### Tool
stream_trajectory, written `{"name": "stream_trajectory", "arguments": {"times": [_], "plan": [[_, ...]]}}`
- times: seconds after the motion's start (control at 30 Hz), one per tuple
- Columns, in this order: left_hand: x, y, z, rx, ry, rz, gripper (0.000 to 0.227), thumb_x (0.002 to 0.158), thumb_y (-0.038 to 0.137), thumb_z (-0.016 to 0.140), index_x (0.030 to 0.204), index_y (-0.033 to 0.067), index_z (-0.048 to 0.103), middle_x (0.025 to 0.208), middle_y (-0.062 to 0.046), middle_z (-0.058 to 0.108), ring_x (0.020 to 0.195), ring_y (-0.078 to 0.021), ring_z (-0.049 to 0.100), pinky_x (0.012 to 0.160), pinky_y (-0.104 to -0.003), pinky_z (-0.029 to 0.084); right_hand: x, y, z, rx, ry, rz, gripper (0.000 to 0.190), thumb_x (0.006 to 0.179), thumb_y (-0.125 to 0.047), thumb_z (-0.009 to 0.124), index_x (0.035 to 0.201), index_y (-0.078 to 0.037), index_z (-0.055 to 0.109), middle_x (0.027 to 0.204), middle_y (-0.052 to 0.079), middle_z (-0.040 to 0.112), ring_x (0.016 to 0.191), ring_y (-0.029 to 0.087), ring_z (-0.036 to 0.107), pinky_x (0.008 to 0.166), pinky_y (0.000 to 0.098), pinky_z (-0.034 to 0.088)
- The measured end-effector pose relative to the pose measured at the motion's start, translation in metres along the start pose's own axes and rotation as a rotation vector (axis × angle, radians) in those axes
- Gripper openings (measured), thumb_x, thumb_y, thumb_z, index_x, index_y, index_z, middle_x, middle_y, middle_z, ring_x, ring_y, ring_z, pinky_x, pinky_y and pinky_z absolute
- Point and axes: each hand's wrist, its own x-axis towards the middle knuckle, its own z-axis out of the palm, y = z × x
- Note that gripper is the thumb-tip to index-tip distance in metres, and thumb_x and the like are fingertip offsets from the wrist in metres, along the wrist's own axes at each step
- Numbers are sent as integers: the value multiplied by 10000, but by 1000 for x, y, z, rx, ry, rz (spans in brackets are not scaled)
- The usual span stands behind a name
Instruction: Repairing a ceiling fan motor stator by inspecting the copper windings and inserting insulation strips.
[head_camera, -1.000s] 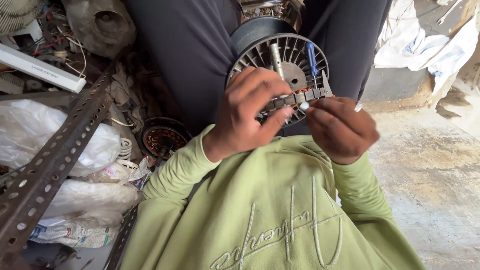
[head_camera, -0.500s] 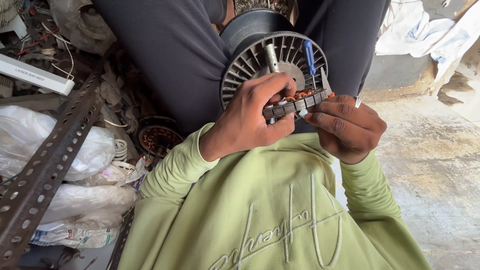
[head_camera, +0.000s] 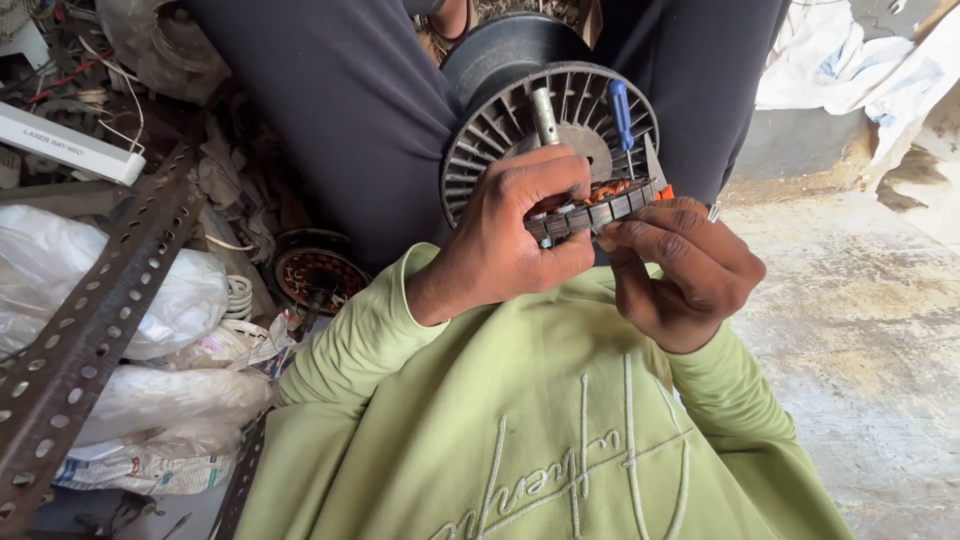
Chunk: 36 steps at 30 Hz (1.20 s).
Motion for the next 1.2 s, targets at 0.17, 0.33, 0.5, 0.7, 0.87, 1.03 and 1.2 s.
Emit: {"name": "stream_trajectory", "arguments": {"times": [0.17,0.33,0.5,0.7,0.87,1.03,1.2], "plan": [[-1,-3,0,24,2,26,226,765,23,677,934,-2,528,825,-79,480,667,-181,493,630,-342,407,-1,-5,5,-42,23,-9,258,782,171,717,1007,45,704,939,163,702,837,271,711,707,316,565],[-3,-4,0,11,5,32,226,773,21,671,947,-5,530,831,-78,482,667,-178,494,625,-337,409,2,-18,4,-175,-11,-8,283,786,156,755,1031,20,718,966,148,700,811,257,702,702,322,547],[-3,-6,1,27,1,59,220,772,19,667,944,-1,531,823,-71,484,667,-170,498,624,-338,410,1,-21,3,-270,-46,-13,285,794,141,787,1043,13,731,974,125,703,834,259,684,661,325,514],[-5,-4,1,35,2,65,219,770,7,658,943,-9,524,845,-91,488,684,-202,495,639,-352,405,-1,-25,2,-285,-52,-18,256,845,124,816,1054,2,731,994,125,696,840,249,680,658,316,506],[-7,-6,1,69,23,118,208,788,-8,656,931,-4,505,847,-96,485,701,-211,494,649,-354,407,-4,-24,2,-363,-109,-66,281,847,139,788,1090,3,747,1010,129,695,853,268,685,662,330,515],[-6,-11,-1,11,13,123,186,820,2,651,928,4,500,832,-75,496,673,-164,502,625,-330,411,-1,-24,3,-376,-102,-132,304,845,118,794,1120,-2,748,1045,132,705,900,289,697,708,339,541],[-4,-7,-6,-70,-24,47,213,835,65,662,955,0,498,805,-66,490,669,-149,474,602,-325,407,2,-24,1,-195,-90,-65,251,870,90,823,1088,13,725,1042,147,695,913,281,710,780,356,560]]}}
